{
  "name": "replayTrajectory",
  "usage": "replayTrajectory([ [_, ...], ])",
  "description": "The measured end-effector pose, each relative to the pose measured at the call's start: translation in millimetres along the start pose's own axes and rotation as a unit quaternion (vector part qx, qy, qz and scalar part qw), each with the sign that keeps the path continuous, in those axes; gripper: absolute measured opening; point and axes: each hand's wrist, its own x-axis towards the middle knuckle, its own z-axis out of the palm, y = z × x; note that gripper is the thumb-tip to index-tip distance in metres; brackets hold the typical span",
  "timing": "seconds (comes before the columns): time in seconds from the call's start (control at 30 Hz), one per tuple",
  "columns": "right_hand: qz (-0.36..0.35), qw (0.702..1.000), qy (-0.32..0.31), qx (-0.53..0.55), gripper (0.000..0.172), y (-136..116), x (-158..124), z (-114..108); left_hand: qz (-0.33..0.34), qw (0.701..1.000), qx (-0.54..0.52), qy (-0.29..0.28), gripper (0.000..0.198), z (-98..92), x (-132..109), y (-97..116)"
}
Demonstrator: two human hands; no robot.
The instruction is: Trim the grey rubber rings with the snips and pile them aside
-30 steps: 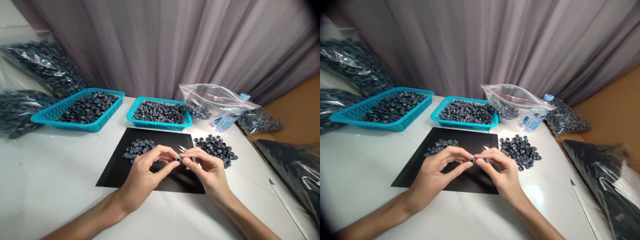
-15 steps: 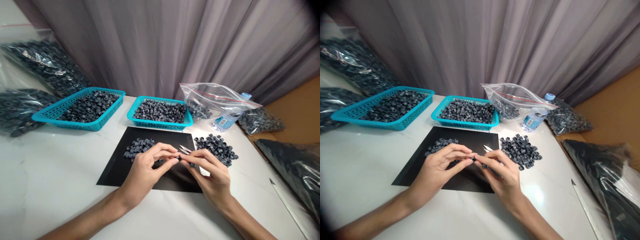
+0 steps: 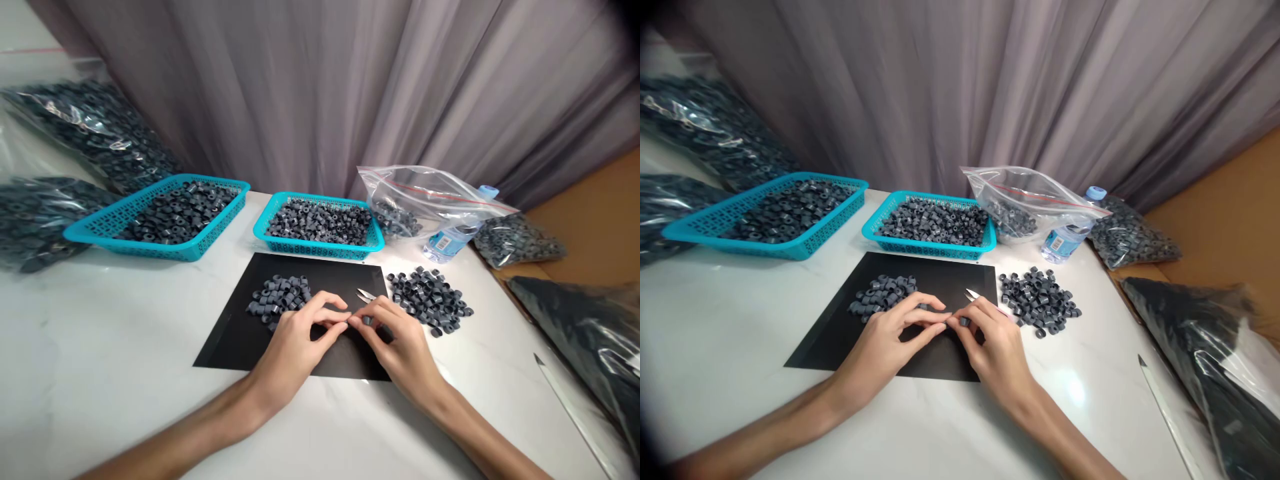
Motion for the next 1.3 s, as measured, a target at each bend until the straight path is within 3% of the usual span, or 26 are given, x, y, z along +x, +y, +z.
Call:
replayTrajectory([
  [0.17,0.044,0.998,0.045,-0.022,0.023,6.2,1.7,0.9,-0.008,0.999,-0.046,0.003,0.008,-3.7,2.2,-0.3],
  [0.3,0.063,0.997,0.04,-0.002,0.027,7.7,3.1,-0.2,-0.023,0.99,-0.137,-0.003,0.014,-3.4,4.9,-4.7],
  [0.57,-0.019,0.998,0.031,-0.055,0.018,-9.5,1.7,-6.4,-0.022,0.986,-0.164,0.011,0.019,1.5,6.0,-10.7],
  [0.8,-0.051,0.996,0.008,-0.074,0.012,-9.0,-1.7,-2.2,-0.021,0.988,-0.148,0.038,0.015,4.4,4.8,-9.0],
  [1.1,-0.084,0.99,0.074,-0.09,0.005,-5.7,-2.7,1.7,-0.047,0.976,-0.213,0.011,0.014,6.1,0.4,-2.5],
  [1.3,-0.096,0.986,0.085,-0.105,0.003,-7.3,-1.4,-0.1,-0.053,0.972,-0.229,0.008,0.014,5.4,-0.2,0.2],
])
